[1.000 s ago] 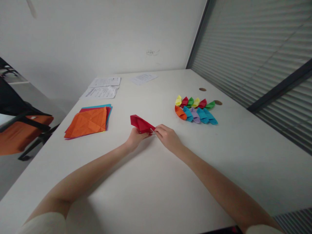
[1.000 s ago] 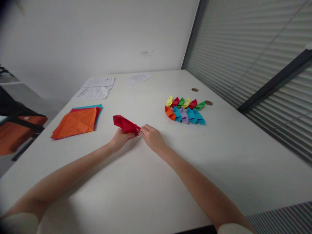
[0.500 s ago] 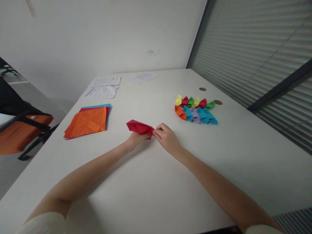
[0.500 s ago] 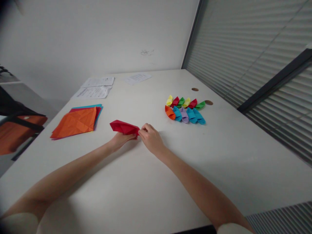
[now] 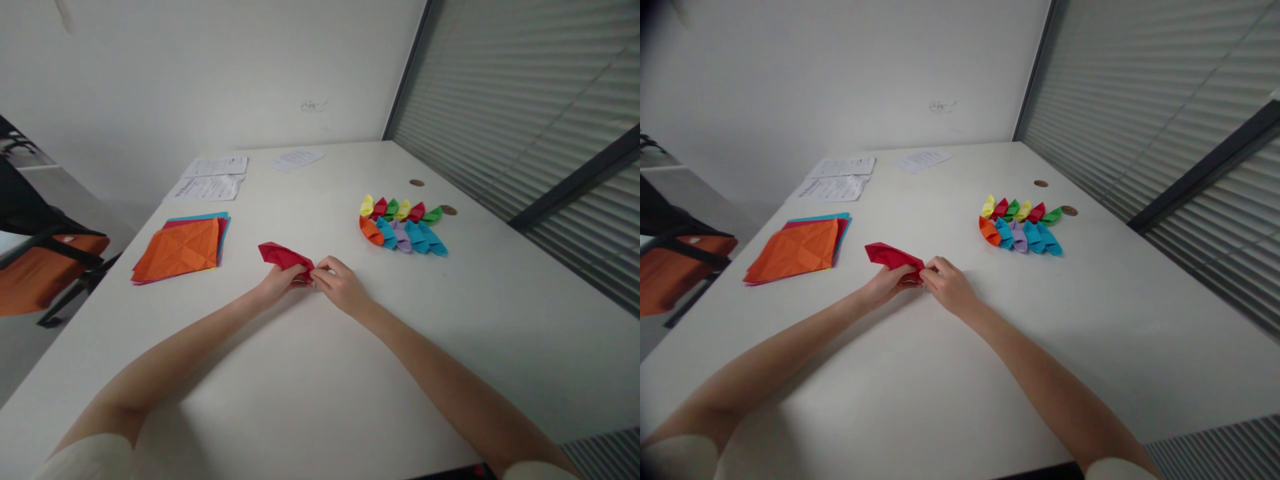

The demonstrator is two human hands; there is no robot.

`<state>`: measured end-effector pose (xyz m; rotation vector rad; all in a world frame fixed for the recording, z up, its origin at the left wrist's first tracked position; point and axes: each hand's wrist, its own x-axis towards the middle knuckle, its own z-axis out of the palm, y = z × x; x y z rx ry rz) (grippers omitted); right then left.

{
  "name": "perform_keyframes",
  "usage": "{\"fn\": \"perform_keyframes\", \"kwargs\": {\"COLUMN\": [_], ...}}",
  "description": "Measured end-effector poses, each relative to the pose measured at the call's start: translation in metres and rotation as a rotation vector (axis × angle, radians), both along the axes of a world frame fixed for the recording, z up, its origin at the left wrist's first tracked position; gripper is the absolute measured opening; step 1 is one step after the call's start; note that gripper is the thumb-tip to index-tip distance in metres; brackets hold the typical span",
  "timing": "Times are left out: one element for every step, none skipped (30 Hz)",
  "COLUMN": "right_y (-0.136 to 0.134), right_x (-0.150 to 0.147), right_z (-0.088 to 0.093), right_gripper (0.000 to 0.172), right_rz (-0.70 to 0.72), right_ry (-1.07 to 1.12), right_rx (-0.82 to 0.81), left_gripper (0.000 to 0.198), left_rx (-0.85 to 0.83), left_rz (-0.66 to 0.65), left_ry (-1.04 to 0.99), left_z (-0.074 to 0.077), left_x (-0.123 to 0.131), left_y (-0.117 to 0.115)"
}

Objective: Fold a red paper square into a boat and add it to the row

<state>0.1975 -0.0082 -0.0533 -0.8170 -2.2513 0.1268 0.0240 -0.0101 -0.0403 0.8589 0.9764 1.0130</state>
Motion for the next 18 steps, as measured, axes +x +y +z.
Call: {"fn": "perform_keyframes", "kwargs": {"right_y": [0.0008, 0.0016, 0.0025, 0.0034, 0.0043, 0.0052, 0.0061, 0.0069, 0.0075, 0.008, 0.0083, 0.0085, 0.0084, 0.0081, 0.0076, 0.0071, 0.0064, 0.0057], "right_x": [0.0001, 0.0002, 0.0005, 0.0007, 0.0011, 0.0017, 0.0023, 0.0029, 0.0036, 0.0042, 0.0046, 0.0048, 0.0046, 0.0041, 0.0032, 0.0021, 0.0008, -0.0006], "right_z": [-0.0004, -0.0009, -0.0015, -0.0021, -0.0027, -0.0032, -0.0036, -0.0038, -0.0038, -0.0037, -0.0035, -0.0034, -0.0034, -0.0036, -0.004, -0.0047, -0.0056, -0.0067], "right_gripper": [0.022, 0.021, 0.02, 0.02, 0.021, 0.023, 0.024, 0.025, 0.025, 0.023, 0.021, 0.019, 0.019, 0.018, 0.019, 0.019, 0.019, 0.017], "right_rz": [0.018, 0.034, 0.049, 0.063, 0.077, 0.087, 0.095, 0.099, 0.101, 0.102, 0.103, 0.103, 0.103, 0.103, 0.101, 0.097, 0.091, 0.083], "right_ry": [0.005, 0.01, 0.014, 0.015, 0.011, 0.004, -0.009, -0.025, -0.043, -0.058, -0.066, -0.063, -0.047, -0.016, 0.026, 0.074, 0.125, 0.173], "right_rx": [-0.004, -0.008, -0.009, -0.008, -0.006, -0.003, 0.002, 0.007, 0.012, 0.017, 0.022, 0.022, 0.015, 0.0, -0.018, -0.037, -0.056, -0.076], "left_gripper": [0.011, 0.012, 0.013, 0.012, 0.011, 0.009, 0.009, 0.008, 0.008, 0.008, 0.008, 0.007, 0.007, 0.008, 0.008, 0.009, 0.009, 0.008], "left_rx": [0.002, 0.002, -0.001, -0.006, -0.011, -0.014, -0.014, -0.012, -0.008, -0.004, -0.002, 0.0, 0.003, 0.005, 0.006, 0.006, 0.005, 0.003], "left_rz": [0.006, 0.008, 0.008, 0.009, 0.011, 0.01, 0.011, 0.012, 0.012, 0.01, 0.008, 0.006, 0.003, 0.001, 0.001, 0.002, 0.002, -0.002], "left_ry": [0.001, 0.005, 0.013, 0.025, 0.038, 0.05, 0.061, 0.069, 0.075, 0.079, 0.081, 0.082, 0.08, 0.076, 0.072, 0.069, 0.065, 0.062], "left_z": [-0.0004, -0.001, -0.0019, -0.0029, -0.004, -0.005, -0.0059, -0.0065, -0.0068, -0.0068, -0.0064, -0.006, -0.0056, -0.0053, -0.0052, -0.0053, -0.0056, -0.006], "left_x": [-0.0002, -0.0006, -0.0011, -0.0017, -0.0024, -0.0031, -0.0038, -0.0044, -0.005, -0.0054, -0.0057, -0.0059, -0.0059, -0.0058, -0.0055, -0.0052, -0.0047, -0.0041], "left_y": [0.0004, 0.0008, 0.0013, 0.0018, 0.0024, 0.003, 0.0035, 0.0039, 0.0042, 0.0043, 0.0044, 0.0042, 0.004, 0.0037, 0.0033, 0.0029, 0.0025, 0.0021]}}
